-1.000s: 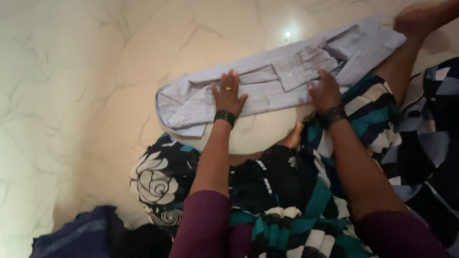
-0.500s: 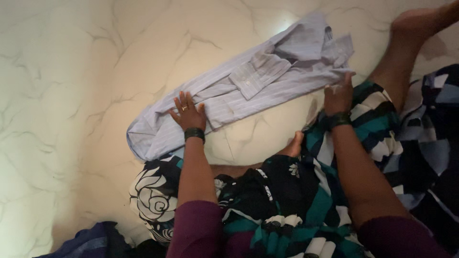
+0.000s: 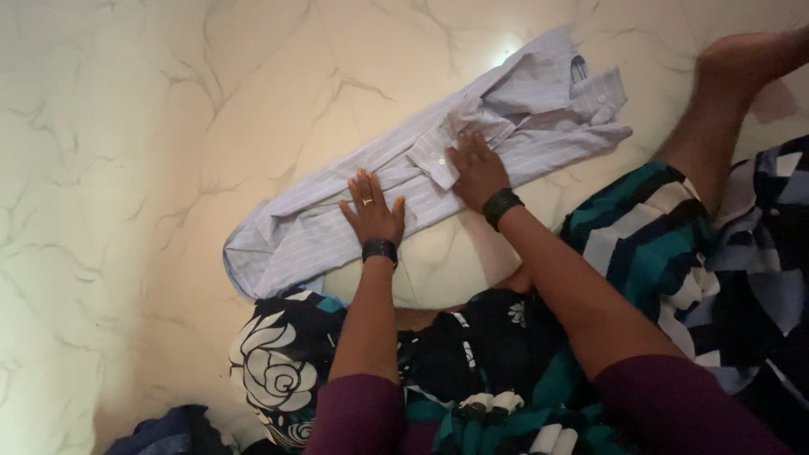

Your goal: The person sits on the floor and folds a light-colored striped shirt by hand. They smooth the fabric, fold the sleeves inward, fold the shirt lengthwise, and then fold it into a compact square.

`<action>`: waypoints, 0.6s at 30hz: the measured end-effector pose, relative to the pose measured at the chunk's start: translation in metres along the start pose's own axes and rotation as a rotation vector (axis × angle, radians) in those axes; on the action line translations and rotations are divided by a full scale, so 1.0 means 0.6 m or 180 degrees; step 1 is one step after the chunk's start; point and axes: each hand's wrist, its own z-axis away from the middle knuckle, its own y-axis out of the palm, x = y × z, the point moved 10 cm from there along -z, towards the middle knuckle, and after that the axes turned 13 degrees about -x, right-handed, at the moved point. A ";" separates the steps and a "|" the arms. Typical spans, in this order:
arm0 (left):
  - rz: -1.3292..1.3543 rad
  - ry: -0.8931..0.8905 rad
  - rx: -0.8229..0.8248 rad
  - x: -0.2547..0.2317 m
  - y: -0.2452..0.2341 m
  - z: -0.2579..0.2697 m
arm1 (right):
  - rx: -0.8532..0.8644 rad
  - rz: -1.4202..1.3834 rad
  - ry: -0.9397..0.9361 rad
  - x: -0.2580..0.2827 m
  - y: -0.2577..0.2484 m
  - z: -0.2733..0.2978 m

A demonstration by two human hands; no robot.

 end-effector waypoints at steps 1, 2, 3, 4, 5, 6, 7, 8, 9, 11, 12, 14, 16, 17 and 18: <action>-0.0007 0.0013 -0.0019 -0.001 -0.002 -0.001 | 0.0042 0.0139 0.0027 -0.020 0.013 0.000; 0.0012 -0.0012 0.0032 0.000 0.001 0.000 | 0.0100 0.0274 0.0049 -0.045 0.030 0.005; 0.0030 -0.0038 0.0082 0.001 0.004 0.000 | 0.0215 0.0047 0.0670 -0.101 0.051 0.017; 0.0042 -0.0063 0.0115 0.004 0.004 -0.002 | 0.0318 -0.0184 0.1284 -0.161 0.075 0.030; 0.0032 -0.0058 0.0117 0.005 0.001 -0.001 | 0.0422 -0.0414 0.1898 -0.232 0.097 0.044; 0.0025 -0.0056 0.0113 0.002 0.001 -0.002 | -0.0239 0.0588 0.0501 -0.240 0.060 0.009; 0.0018 -0.0055 0.0110 0.001 0.001 -0.002 | -0.0076 0.2121 0.0147 -0.304 0.047 0.008; 0.0043 -0.0057 0.0085 0.002 -0.001 -0.001 | -0.0077 0.1627 0.0899 -0.413 -0.003 0.005; 0.0069 -0.0060 0.0060 0.002 -0.001 -0.002 | -0.0760 0.1800 0.1085 -0.472 -0.081 0.014; 0.0086 -0.0066 0.0083 0.003 0.000 0.005 | -0.1170 -0.0340 0.2207 -0.577 -0.152 0.046; 0.0088 -0.0070 0.0105 0.003 0.001 0.002 | -0.1782 -0.2597 0.2998 -0.608 -0.163 0.073; 0.0067 -0.0063 0.0107 0.002 0.003 -0.003 | -0.2319 -0.4168 0.3598 -0.607 -0.165 0.099; 0.0016 -0.0046 0.0096 0.003 0.006 0.000 | -0.2317 -0.3634 0.3251 -0.583 -0.149 0.094; 0.0030 -0.0028 0.0060 0.003 0.007 0.000 | -0.2250 -0.3099 0.2939 -0.566 -0.140 0.094; 0.0036 -0.0007 0.0029 0.005 0.009 0.000 | -0.2173 -0.2575 0.2633 -0.545 -0.126 0.097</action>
